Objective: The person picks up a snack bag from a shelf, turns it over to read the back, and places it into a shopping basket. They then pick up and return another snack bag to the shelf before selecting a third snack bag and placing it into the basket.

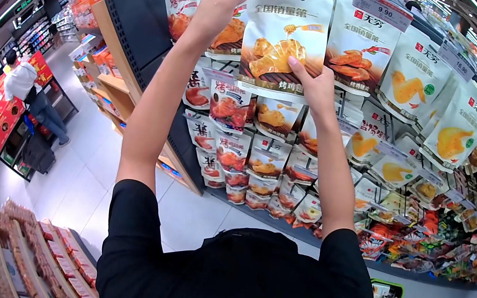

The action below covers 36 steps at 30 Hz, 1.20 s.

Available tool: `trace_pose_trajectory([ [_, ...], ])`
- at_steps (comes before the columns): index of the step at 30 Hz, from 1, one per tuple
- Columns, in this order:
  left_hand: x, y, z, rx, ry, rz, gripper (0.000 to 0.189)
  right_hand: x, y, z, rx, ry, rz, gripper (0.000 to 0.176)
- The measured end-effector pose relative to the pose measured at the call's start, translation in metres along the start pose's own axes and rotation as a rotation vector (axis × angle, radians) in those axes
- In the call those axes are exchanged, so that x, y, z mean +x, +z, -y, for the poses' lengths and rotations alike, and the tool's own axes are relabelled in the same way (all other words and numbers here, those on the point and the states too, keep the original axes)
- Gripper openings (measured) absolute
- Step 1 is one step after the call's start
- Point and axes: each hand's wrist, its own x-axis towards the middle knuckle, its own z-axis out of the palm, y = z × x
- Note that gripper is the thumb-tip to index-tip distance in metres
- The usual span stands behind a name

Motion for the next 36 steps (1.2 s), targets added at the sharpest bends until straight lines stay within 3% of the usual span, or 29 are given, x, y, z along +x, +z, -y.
trace_pose_trajectory([
  [30,0.002,0.002,-0.002,0.054,-0.068,0.093,0.052,0.005,0.005,-0.005,-0.014,-0.029,-0.036,0.037],
  [36,0.004,0.003,0.018,0.053,0.020,0.090,0.051,0.018,-0.005,-0.013,-0.059,0.037,-0.036,0.042],
])
